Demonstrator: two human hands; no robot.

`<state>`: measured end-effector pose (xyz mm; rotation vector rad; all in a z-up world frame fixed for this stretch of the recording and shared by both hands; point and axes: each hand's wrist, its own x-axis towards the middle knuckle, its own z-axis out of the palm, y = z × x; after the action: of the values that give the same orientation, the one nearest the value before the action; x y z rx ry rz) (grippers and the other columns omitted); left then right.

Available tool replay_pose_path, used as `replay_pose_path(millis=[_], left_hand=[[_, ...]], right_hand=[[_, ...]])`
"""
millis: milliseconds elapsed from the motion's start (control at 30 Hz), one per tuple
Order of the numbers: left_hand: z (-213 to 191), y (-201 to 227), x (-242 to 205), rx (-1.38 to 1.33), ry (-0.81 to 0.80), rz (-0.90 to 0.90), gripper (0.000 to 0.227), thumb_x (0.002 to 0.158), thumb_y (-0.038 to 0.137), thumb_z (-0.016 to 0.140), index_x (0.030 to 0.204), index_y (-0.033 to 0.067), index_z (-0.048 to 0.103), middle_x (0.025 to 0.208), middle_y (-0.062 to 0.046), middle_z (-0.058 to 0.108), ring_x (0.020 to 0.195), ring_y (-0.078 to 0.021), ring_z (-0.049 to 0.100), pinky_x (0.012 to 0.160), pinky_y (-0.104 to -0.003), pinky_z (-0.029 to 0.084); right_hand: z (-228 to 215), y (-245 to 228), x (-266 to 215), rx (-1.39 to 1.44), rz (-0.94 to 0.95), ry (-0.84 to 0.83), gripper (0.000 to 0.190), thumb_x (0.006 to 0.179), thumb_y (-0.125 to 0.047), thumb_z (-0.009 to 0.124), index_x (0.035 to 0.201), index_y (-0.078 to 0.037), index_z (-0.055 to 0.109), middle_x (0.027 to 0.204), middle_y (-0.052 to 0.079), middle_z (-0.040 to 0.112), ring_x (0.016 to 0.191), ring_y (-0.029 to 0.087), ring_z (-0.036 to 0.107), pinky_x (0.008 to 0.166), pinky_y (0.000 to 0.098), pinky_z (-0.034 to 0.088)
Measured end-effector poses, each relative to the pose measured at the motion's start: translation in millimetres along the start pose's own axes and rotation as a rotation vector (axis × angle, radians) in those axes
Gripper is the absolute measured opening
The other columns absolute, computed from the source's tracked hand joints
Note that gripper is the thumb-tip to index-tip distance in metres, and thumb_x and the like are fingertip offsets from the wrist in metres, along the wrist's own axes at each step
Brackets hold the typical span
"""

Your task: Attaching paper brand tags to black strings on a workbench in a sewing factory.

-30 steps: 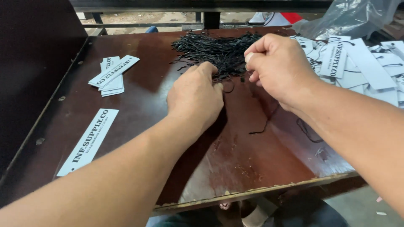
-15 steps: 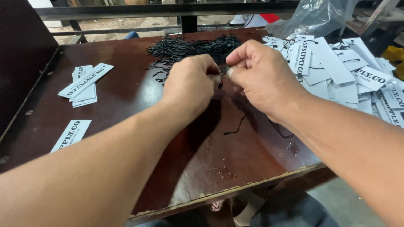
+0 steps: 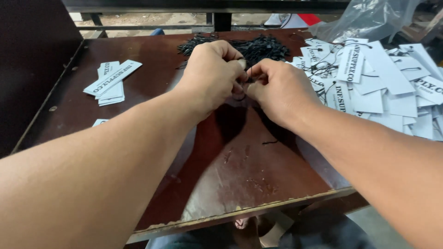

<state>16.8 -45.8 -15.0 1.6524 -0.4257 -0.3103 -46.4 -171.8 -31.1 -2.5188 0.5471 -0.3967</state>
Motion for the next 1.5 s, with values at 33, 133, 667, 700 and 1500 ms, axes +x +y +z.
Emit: replay_pose_path(millis=[33,133,667,700,1500], left_hand=[[-1.3,-1.0,1.2,-0.007,-0.003,0.002,0.017,0.096,0.002,0.058,0.081,0.0067,0.055,0.068,-0.014,0.065,0.045,-0.0198,0.055,0.041,-0.036,0.054],[-9.5,-4.3,7.7,0.043,0.033,-0.008,0.010,0.094,0.002,0.057,0.086,0.0070,0.060,0.071,-0.012,0.066,0.048,-0.0186,0.058,0.044,-0.035,0.057],[-10.7,-17.9,33.8,0.564,0.204,0.019,0.011,0.095,0.016,0.066,0.089,0.0213,0.074,0.076,-0.001,0.072,0.055,-0.0160,0.068,0.058,-0.033,0.059],[-11.1,-16.8,33.7,0.565,0.203,0.021,0.011,0.095,0.016,0.066,0.089,0.0213,0.074,0.076,-0.001,0.072,0.055,-0.0160,0.068,0.058,-0.033,0.059],[-33.4,0.8,56.1,0.674,0.034,0.286,0.014,0.086,0.007,0.069,0.086,0.0188,0.077,0.076,0.003,0.071,0.064,-0.0118,0.056,0.058,-0.031,0.048]], right_hand=[[2.9,-0.9,3.3,-0.032,-0.031,0.010,0.017,0.086,-0.027,0.067,0.100,-0.025,0.075,0.085,-0.005,0.074,0.082,0.018,0.065,0.072,0.0379,0.048],[7.3,2.1,14.6,-0.032,-0.043,0.053,0.012,0.089,-0.026,0.066,0.084,-0.023,0.077,0.084,-0.002,0.076,0.081,0.020,0.066,0.071,0.0404,0.047],[-59.6,32.1,34.5,0.874,0.313,-0.129,0.014,0.101,-0.005,0.057,0.111,-0.014,0.057,0.084,0.007,0.059,0.070,0.012,0.061,0.056,0.0248,0.055],[-61.8,31.4,32.7,0.876,0.313,-0.128,0.014,0.101,-0.005,0.057,0.111,-0.014,0.057,0.084,0.007,0.059,0.070,0.012,0.061,0.056,0.0248,0.055],[-89.5,32.6,-14.3,0.571,0.277,0.258,0.013,0.091,-0.007,0.056,0.094,-0.013,0.067,0.083,0.002,0.064,0.066,0.011,0.057,0.055,0.0214,0.044]])
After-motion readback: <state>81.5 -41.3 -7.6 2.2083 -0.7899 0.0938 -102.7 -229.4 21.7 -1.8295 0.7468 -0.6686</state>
